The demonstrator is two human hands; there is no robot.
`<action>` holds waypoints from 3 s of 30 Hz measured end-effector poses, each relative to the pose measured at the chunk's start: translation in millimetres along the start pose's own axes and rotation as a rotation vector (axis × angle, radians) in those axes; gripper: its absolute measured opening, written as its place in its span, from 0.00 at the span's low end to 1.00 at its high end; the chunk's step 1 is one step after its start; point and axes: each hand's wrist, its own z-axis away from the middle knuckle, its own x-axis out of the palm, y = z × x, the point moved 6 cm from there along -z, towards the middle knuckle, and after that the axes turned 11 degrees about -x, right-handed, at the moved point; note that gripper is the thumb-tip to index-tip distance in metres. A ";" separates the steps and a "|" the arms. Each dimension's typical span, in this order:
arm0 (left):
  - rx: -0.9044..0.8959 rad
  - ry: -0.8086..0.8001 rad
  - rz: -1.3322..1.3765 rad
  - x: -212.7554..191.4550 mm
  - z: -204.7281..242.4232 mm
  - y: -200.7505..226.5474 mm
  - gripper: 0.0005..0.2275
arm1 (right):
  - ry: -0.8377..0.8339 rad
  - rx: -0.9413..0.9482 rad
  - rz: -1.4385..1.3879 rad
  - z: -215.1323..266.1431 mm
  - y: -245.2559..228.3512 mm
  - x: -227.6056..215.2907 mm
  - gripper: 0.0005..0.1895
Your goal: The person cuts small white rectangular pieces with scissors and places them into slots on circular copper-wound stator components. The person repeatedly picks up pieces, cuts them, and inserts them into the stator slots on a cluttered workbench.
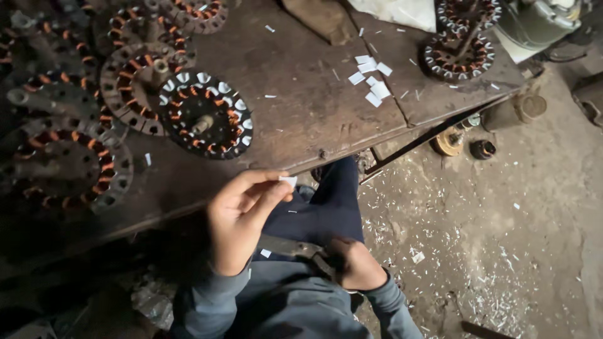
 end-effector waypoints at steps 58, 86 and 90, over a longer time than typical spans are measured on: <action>0.648 0.474 -0.952 -13.2 -1.2 32.2 0.15 | 0.586 -0.058 -0.226 -131.2 -97.3 -67.2 0.05; 0.655 0.230 -0.736 37.3 -33.0 43.3 0.22 | 0.717 -0.179 0.334 -161.6 -149.8 -108.5 0.10; 0.679 0.215 -0.781 43.1 -33.4 42.8 0.23 | 0.719 -0.113 0.166 -159.7 -139.5 -113.7 0.07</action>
